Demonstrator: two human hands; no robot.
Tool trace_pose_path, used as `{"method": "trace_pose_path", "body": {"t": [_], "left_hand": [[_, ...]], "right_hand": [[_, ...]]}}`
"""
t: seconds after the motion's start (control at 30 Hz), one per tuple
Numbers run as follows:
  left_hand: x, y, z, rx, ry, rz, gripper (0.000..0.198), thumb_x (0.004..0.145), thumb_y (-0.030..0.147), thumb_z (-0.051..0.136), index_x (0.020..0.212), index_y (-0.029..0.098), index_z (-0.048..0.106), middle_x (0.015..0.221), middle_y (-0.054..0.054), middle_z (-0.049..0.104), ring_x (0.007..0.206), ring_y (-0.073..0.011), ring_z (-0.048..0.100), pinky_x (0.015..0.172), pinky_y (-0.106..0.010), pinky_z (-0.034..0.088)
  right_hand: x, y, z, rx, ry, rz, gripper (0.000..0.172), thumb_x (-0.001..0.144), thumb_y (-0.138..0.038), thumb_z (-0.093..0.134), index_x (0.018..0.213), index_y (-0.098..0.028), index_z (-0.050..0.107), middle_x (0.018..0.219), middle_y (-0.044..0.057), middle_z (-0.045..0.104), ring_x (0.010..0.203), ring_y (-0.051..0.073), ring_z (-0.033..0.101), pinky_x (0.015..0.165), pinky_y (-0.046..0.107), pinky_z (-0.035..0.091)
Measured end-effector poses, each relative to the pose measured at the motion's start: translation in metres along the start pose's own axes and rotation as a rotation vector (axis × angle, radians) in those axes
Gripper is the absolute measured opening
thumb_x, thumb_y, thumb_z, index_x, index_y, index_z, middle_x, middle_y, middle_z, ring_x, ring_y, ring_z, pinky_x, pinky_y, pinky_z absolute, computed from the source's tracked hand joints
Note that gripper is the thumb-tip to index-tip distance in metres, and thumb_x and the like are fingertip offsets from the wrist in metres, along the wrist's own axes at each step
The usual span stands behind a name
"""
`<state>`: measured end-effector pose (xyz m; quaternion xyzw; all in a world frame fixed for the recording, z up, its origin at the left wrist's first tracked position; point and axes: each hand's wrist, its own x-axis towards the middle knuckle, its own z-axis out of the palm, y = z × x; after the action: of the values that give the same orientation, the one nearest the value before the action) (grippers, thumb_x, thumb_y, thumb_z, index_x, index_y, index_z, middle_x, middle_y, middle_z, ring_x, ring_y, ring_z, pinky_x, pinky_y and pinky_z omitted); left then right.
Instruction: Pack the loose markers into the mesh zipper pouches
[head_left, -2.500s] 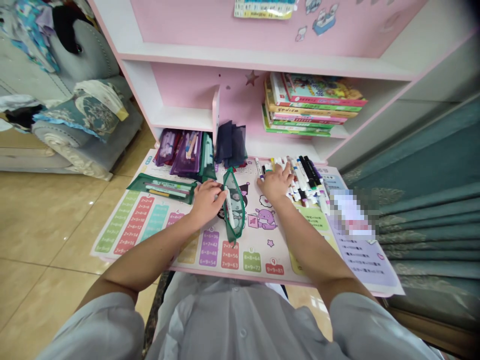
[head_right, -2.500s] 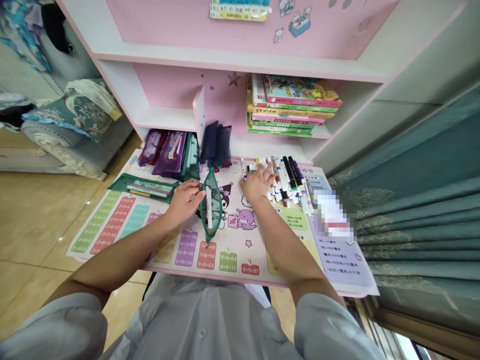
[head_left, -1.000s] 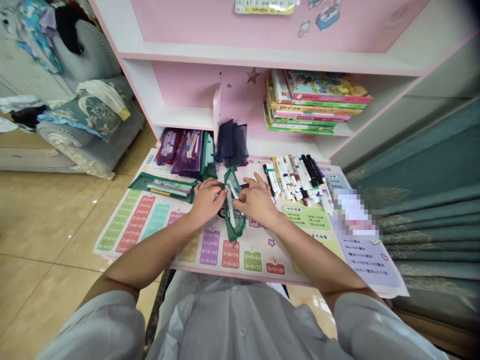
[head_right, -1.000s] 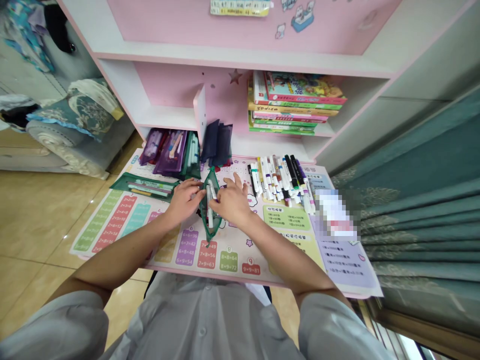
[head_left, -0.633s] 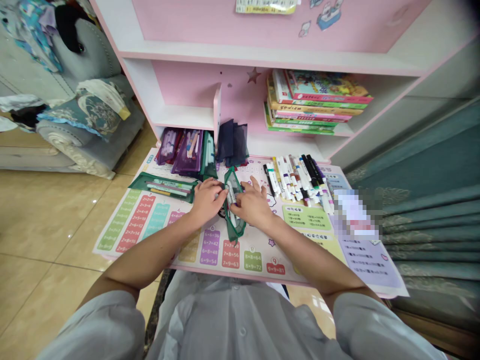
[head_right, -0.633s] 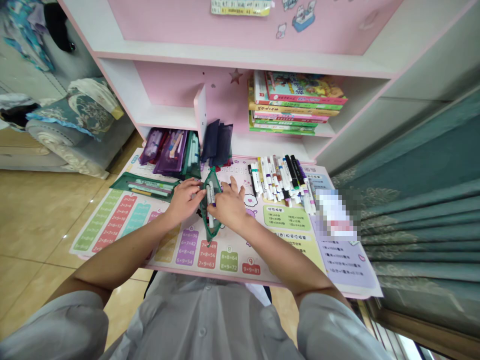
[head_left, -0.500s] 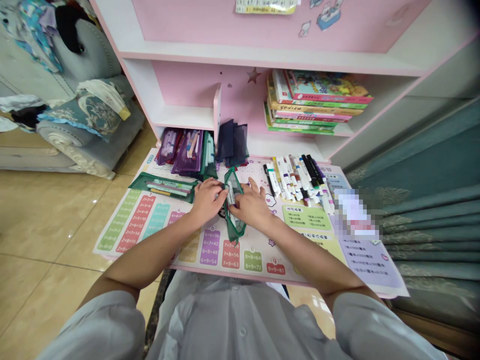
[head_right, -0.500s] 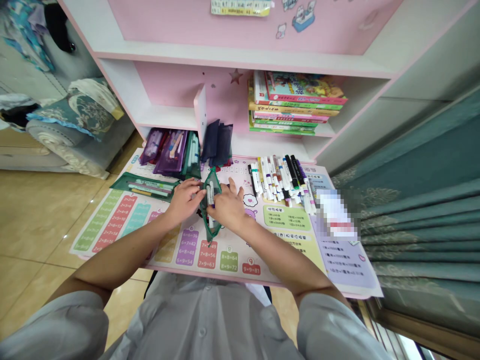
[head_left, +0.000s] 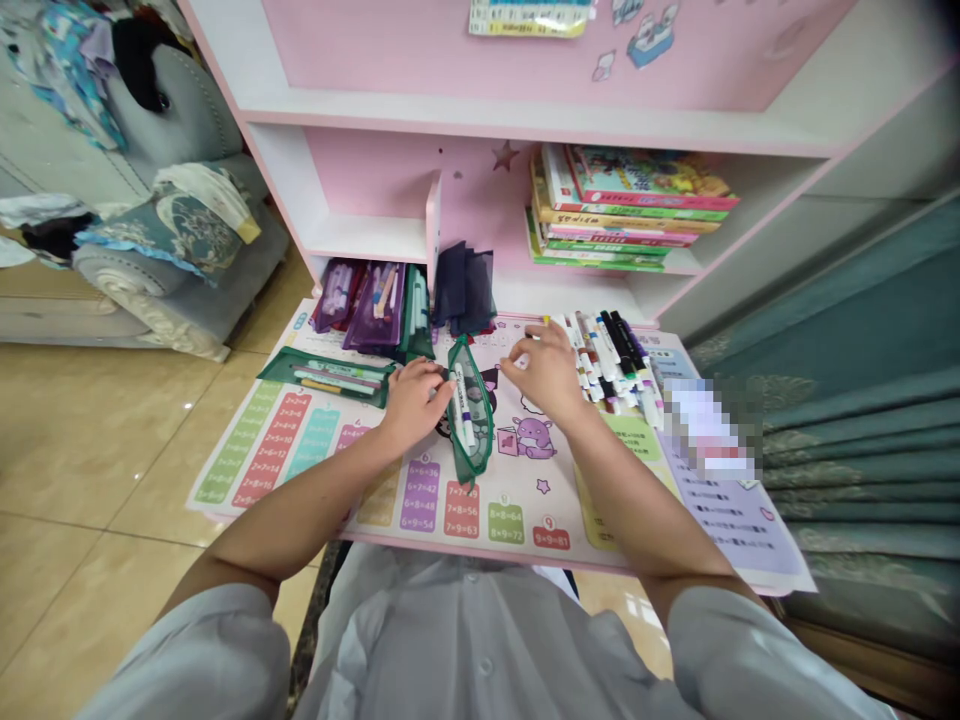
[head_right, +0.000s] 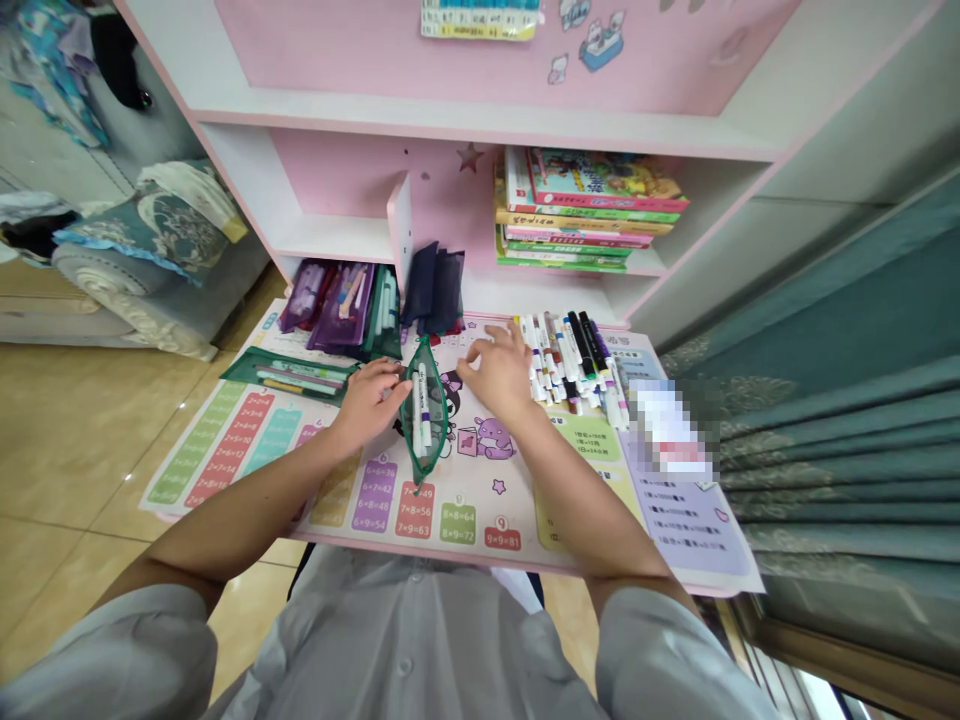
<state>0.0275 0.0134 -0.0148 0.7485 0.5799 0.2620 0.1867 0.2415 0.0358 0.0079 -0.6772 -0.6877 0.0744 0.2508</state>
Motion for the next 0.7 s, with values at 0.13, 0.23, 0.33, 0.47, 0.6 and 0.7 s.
{"method": "trace_pose_path", "body": {"t": [0.13,0.23,0.33,0.47,0.6,0.7], "left_hand": [[0.000,0.000,0.001,0.002,0.006,0.002,0.028,0.093,0.031,0.057,0.067,0.023,0.065,0.119,-0.004,0.073,0.133,-0.0271,0.053,0.113,-0.053,0.038],[0.000,-0.002,0.001,0.000,0.007,0.008,0.027,0.092,0.030,0.057,0.068,0.023,0.065,0.119,-0.004,0.073,0.133,-0.0272,0.053,0.114,-0.052,0.038],[0.001,-0.004,0.002,-0.003,0.010,0.019,0.027,0.092,0.031,0.057,0.068,0.023,0.066,0.118,-0.004,0.073,0.132,-0.0271,0.055,0.114,-0.051,0.038],[0.001,-0.006,0.003,-0.005,0.016,0.029,0.028,0.092,0.033,0.057,0.068,0.024,0.067,0.118,-0.004,0.073,0.131,-0.0268,0.055,0.114,-0.050,0.039],[0.001,-0.005,0.003,-0.007,0.011,0.030,0.029,0.093,0.033,0.057,0.067,0.023,0.066,0.117,-0.004,0.073,0.129,-0.0263,0.057,0.115,-0.049,0.039],[0.001,-0.005,0.003,0.000,0.011,0.024,0.028,0.093,0.033,0.057,0.068,0.023,0.066,0.119,-0.004,0.073,0.131,-0.0272,0.055,0.114,-0.050,0.039]], "right_hand": [[0.018,0.028,0.005,-0.232,-0.028,0.180,0.023,0.081,-0.031,0.062,0.093,-0.015,0.074,0.145,0.017,0.052,0.147,0.043,0.026,0.111,0.066,0.027],[0.024,0.041,0.012,-0.356,-0.097,0.256,0.037,0.083,-0.034,0.063,0.111,-0.011,0.071,0.146,0.022,0.049,0.148,0.046,0.022,0.109,0.068,0.028],[0.026,0.047,0.019,-0.414,-0.114,0.268,0.049,0.085,-0.036,0.063,0.125,-0.008,0.065,0.147,0.024,0.047,0.148,0.047,0.020,0.110,0.069,0.027],[0.027,0.049,0.023,-0.435,-0.095,0.267,0.049,0.086,-0.033,0.062,0.127,-0.006,0.063,0.148,0.024,0.047,0.149,0.046,0.019,0.111,0.069,0.027],[0.026,0.047,0.022,-0.438,-0.086,0.264,0.044,0.086,-0.030,0.060,0.123,-0.007,0.066,0.150,0.023,0.045,0.150,0.045,0.018,0.112,0.069,0.024],[0.026,0.046,0.023,-0.415,-0.095,0.219,0.041,0.086,-0.030,0.060,0.121,-0.009,0.068,0.152,0.023,0.044,0.150,0.045,0.017,0.111,0.069,0.024]]}}
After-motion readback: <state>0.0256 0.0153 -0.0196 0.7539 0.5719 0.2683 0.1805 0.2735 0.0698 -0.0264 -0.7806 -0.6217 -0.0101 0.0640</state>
